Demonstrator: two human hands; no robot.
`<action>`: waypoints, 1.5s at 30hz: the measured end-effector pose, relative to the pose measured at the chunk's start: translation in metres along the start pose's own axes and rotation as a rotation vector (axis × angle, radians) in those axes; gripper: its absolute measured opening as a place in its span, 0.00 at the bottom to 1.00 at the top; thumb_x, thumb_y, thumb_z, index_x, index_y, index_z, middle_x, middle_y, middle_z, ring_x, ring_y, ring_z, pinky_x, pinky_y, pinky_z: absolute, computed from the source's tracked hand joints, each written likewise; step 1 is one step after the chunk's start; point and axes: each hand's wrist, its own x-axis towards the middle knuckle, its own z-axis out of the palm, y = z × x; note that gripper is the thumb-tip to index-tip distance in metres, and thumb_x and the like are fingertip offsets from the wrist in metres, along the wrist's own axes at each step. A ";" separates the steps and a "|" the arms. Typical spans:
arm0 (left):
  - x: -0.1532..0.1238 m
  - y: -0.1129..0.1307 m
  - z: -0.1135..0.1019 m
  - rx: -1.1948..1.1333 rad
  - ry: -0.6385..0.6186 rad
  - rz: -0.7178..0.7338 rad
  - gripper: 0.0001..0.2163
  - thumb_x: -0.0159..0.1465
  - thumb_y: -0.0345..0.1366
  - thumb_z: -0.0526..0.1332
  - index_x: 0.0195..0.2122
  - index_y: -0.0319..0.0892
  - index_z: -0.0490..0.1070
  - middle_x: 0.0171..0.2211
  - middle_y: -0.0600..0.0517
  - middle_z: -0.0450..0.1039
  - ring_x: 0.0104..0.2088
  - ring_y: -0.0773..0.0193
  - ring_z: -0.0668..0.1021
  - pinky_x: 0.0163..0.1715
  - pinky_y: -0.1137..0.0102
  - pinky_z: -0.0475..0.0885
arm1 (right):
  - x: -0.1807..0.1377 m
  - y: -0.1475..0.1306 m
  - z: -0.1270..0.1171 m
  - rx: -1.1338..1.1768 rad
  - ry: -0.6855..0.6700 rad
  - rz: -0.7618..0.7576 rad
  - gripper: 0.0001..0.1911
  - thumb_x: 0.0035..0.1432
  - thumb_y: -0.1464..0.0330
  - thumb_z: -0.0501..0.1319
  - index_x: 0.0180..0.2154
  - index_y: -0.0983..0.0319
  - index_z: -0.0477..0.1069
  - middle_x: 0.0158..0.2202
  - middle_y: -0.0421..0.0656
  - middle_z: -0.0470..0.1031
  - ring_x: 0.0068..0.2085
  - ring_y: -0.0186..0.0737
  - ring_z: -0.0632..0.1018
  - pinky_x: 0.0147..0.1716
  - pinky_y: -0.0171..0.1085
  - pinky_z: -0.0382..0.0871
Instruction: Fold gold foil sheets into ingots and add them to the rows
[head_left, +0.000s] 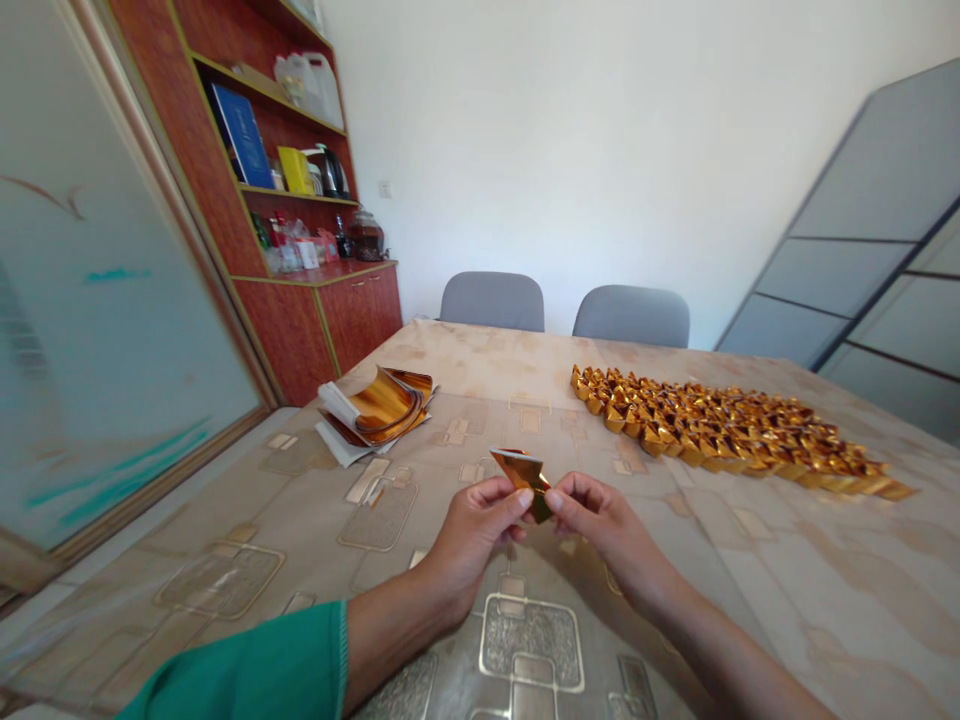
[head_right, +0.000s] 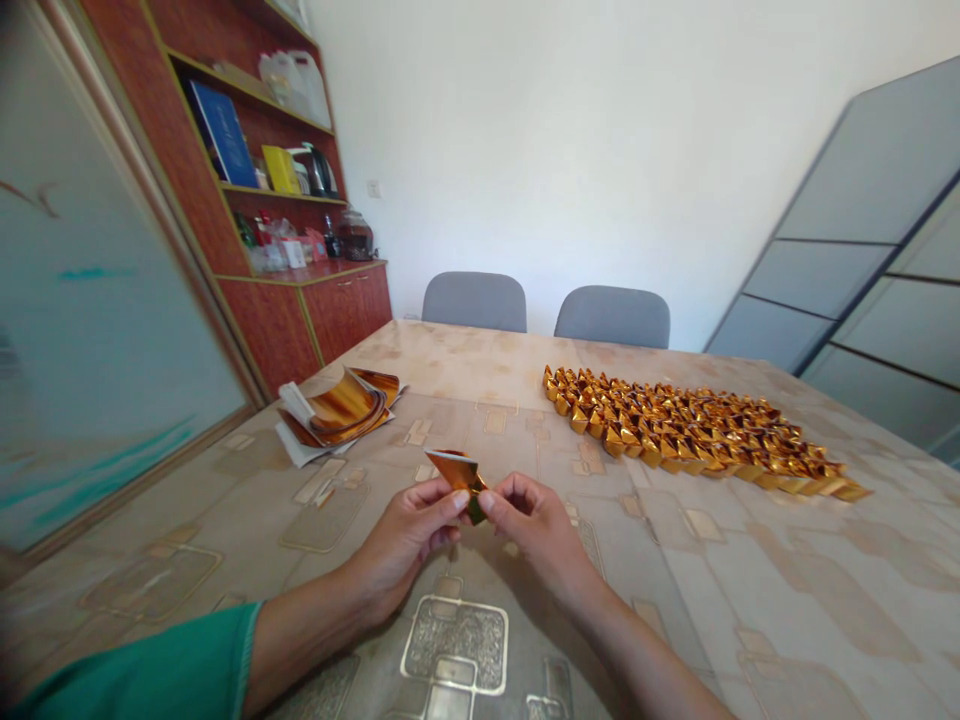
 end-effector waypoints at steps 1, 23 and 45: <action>0.000 0.000 0.000 0.012 0.001 -0.011 0.12 0.51 0.42 0.73 0.28 0.38 0.78 0.25 0.53 0.73 0.26 0.70 0.70 0.27 0.75 0.64 | 0.000 0.001 0.000 -0.001 -0.004 0.001 0.20 0.53 0.51 0.67 0.24 0.60 0.70 0.21 0.37 0.68 0.24 0.35 0.65 0.26 0.36 0.58; 0.004 0.003 -0.002 0.016 0.002 -0.032 0.17 0.50 0.42 0.74 0.35 0.37 0.76 0.28 0.52 0.75 0.26 0.70 0.72 0.28 0.75 0.63 | -0.002 0.006 0.013 0.131 -0.129 0.017 0.17 0.51 0.51 0.68 0.28 0.57 0.73 0.27 0.40 0.74 0.29 0.40 0.71 0.31 0.39 0.65; 0.004 0.012 -0.008 0.669 -0.077 0.588 0.06 0.61 0.33 0.63 0.35 0.46 0.82 0.34 0.48 0.78 0.37 0.58 0.76 0.40 0.67 0.68 | -0.004 -0.003 0.005 0.148 -0.056 0.124 0.18 0.51 0.52 0.67 0.25 0.59 0.70 0.21 0.37 0.66 0.24 0.35 0.65 0.25 0.36 0.58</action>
